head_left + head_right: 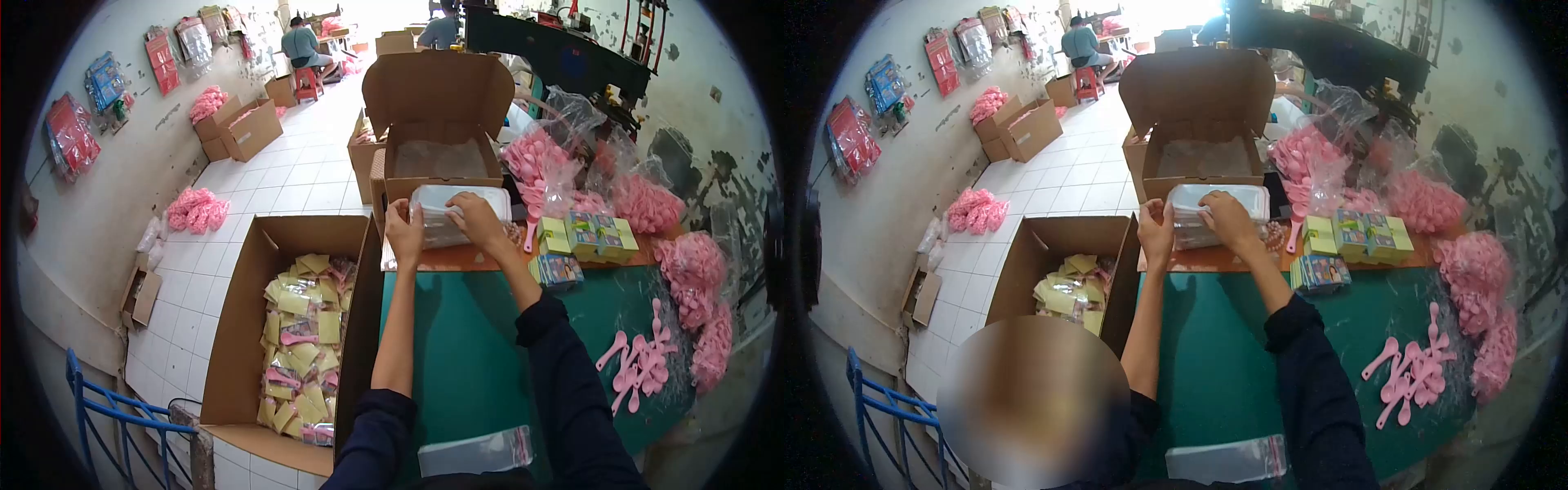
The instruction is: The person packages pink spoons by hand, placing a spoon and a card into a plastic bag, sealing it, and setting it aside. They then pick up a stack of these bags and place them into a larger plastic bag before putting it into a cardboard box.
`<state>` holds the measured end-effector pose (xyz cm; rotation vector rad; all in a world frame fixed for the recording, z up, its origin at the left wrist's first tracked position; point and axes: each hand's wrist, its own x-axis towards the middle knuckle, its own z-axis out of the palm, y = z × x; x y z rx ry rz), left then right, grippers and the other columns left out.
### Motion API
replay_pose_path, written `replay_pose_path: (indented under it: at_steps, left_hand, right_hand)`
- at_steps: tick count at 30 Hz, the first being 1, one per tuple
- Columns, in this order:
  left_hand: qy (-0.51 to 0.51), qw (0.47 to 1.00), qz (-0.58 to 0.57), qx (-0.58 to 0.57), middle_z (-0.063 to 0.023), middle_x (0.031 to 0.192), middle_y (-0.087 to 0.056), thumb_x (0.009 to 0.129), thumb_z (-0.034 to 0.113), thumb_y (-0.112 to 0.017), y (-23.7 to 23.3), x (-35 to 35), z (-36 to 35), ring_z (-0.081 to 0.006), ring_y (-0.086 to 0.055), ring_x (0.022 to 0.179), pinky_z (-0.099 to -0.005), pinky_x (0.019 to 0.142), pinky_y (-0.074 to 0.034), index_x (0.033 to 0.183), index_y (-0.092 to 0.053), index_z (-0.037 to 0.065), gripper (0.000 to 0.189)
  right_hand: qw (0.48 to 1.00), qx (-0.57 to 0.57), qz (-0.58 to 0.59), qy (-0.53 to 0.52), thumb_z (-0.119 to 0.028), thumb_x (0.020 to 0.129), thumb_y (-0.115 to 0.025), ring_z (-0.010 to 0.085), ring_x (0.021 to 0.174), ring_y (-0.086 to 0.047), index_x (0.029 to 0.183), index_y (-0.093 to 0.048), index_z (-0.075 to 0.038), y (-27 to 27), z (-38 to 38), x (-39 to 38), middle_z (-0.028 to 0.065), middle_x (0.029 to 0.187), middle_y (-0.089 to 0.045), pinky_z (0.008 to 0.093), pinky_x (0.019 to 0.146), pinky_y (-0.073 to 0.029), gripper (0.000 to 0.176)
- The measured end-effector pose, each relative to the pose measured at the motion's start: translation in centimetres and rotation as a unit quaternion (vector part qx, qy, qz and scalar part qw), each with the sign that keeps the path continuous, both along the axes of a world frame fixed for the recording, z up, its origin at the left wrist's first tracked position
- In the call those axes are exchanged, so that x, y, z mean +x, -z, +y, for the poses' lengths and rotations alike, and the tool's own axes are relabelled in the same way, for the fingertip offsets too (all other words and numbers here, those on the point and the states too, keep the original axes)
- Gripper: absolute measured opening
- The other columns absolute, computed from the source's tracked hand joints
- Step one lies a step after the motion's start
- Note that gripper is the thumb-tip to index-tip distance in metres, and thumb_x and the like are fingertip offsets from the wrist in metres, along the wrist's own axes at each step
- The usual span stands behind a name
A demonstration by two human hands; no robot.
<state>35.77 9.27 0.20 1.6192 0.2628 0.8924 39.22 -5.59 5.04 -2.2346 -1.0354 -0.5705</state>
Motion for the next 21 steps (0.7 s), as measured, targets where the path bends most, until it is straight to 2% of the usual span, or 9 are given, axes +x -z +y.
replay_pose_path:
  at_steps: [4, 7, 9, 10, 13, 14, 16, 19, 21]
  left_hand:
    - [0.130, 0.981, -0.045, -0.136, -0.0067, 0.103, -0.053, 0.080, 0.005, -0.068, 2.3, 2.2, 1.0, -0.0147, -0.055, 0.097, -0.0260, 0.085, -0.044, 0.110, -0.049, 0.000, 0.036]
    - [0.187, 0.963, -0.096, -0.168, -0.0066, 0.103, -0.054, 0.080, 0.004, -0.067, 4.2, 2.7, 1.4, -0.0146, -0.055, 0.097, -0.0259, 0.086, -0.044, 0.110, -0.049, 0.000, 0.035]
    - [0.175, 0.966, -0.090, -0.167, -0.0057, 0.104, -0.053, 0.080, 0.003, -0.067, 5.1, 3.0, 1.5, -0.0141, -0.054, 0.097, -0.0257, 0.087, -0.043, 0.110, -0.049, 0.001, 0.035]
    - [0.173, 0.969, -0.084, -0.155, -0.0055, 0.104, -0.053, 0.080, 0.003, -0.067, 4.5, 3.0, 1.6, -0.0139, -0.054, 0.098, -0.0257, 0.087, -0.043, 0.111, -0.049, 0.001, 0.035]
    - [0.180, 0.966, -0.092, -0.162, -0.0039, 0.104, -0.052, 0.081, 0.004, -0.066, 3.6, 2.3, 1.3, -0.0106, -0.052, 0.092, -0.0242, 0.080, -0.043, 0.111, -0.048, 0.002, 0.034]
    - [0.178, 0.965, -0.097, -0.164, -0.0034, 0.103, -0.051, 0.082, 0.004, -0.065, 3.3, 2.0, 1.1, -0.0097, -0.052, 0.090, -0.0236, 0.078, -0.043, 0.111, -0.048, 0.003, 0.034]
    - [0.176, 0.962, -0.123, -0.167, -0.0017, 0.099, -0.051, 0.083, 0.005, -0.064, 3.5, 2.2, 0.9, -0.0067, -0.049, 0.083, -0.0214, 0.072, -0.042, 0.110, -0.049, 0.003, 0.031]
    - [0.184, 0.965, -0.098, -0.157, -0.0043, 0.104, -0.052, 0.086, 0.008, -0.062, 3.3, 1.8, 0.8, -0.0113, -0.052, 0.094, -0.0240, 0.082, -0.044, 0.111, -0.047, 0.003, 0.030]
    - [0.189, 0.964, -0.089, -0.165, -0.0043, 0.104, -0.052, 0.086, 0.007, -0.061, 3.2, 1.6, 0.8, -0.0108, -0.053, 0.094, -0.0238, 0.082, -0.043, 0.110, -0.047, 0.003, 0.028]
  right_hand:
    - [1.000, -0.015, -0.023, 0.003, -0.015, 0.071, -0.070, 0.0337, 0.088, -0.058, 0.084, -0.064, 0.000, 0.8, 1.7, 1.9, 0.0175, 0.087, -0.062, 0.0404, 0.079, -0.046, 0.021]
    - [0.999, -0.040, -0.011, 0.004, -0.015, 0.068, -0.072, 0.0349, 0.080, -0.060, 0.079, -0.065, 0.000, 0.4, 1.6, 2.8, 0.0188, 0.080, -0.063, 0.0409, 0.075, -0.047, 0.020]
    - [0.998, -0.041, 0.040, -0.005, -0.015, 0.066, -0.073, 0.0355, 0.075, -0.061, 0.074, -0.066, 0.000, -0.4, 1.6, 3.1, 0.0192, 0.075, -0.063, 0.0412, 0.071, -0.048, 0.019]
    - [0.995, -0.065, 0.074, 0.004, -0.013, 0.067, -0.074, 0.0310, 0.071, -0.063, 0.081, -0.066, 0.003, -0.8, 1.7, 3.3, 0.0180, 0.078, -0.064, 0.0355, 0.067, -0.049, 0.023]
    - [0.993, -0.106, 0.044, -0.015, -0.013, 0.071, -0.071, 0.0317, 0.070, -0.063, 0.081, -0.066, 0.001, -1.4, 1.8, 3.7, 0.0181, 0.075, -0.064, 0.0361, 0.066, -0.049, 0.018]
    - [0.994, -0.108, -0.004, -0.017, -0.013, 0.075, -0.066, 0.0331, 0.070, -0.063, 0.080, -0.066, 0.000, -1.6, 1.8, 3.6, 0.0185, 0.074, -0.063, 0.0375, 0.066, -0.048, 0.014]
    - [0.995, -0.098, -0.010, -0.013, -0.014, 0.077, -0.064, 0.0342, 0.071, -0.062, 0.081, -0.065, 0.000, -1.6, 1.7, 3.6, 0.0189, 0.075, -0.063, 0.0386, 0.066, -0.048, 0.014]
    - [0.995, -0.092, -0.017, 0.019, -0.014, 0.077, -0.065, 0.0354, 0.075, -0.062, 0.082, -0.062, 0.000, -1.6, 1.9, 3.7, 0.0193, 0.075, -0.063, 0.0416, 0.068, -0.049, 0.015]
    - [0.994, -0.100, -0.015, 0.029, -0.015, 0.076, -0.066, 0.0350, 0.076, -0.063, 0.083, -0.060, 0.000, -1.7, 2.2, 3.4, 0.0187, 0.075, -0.064, 0.0419, 0.069, -0.049, 0.017]
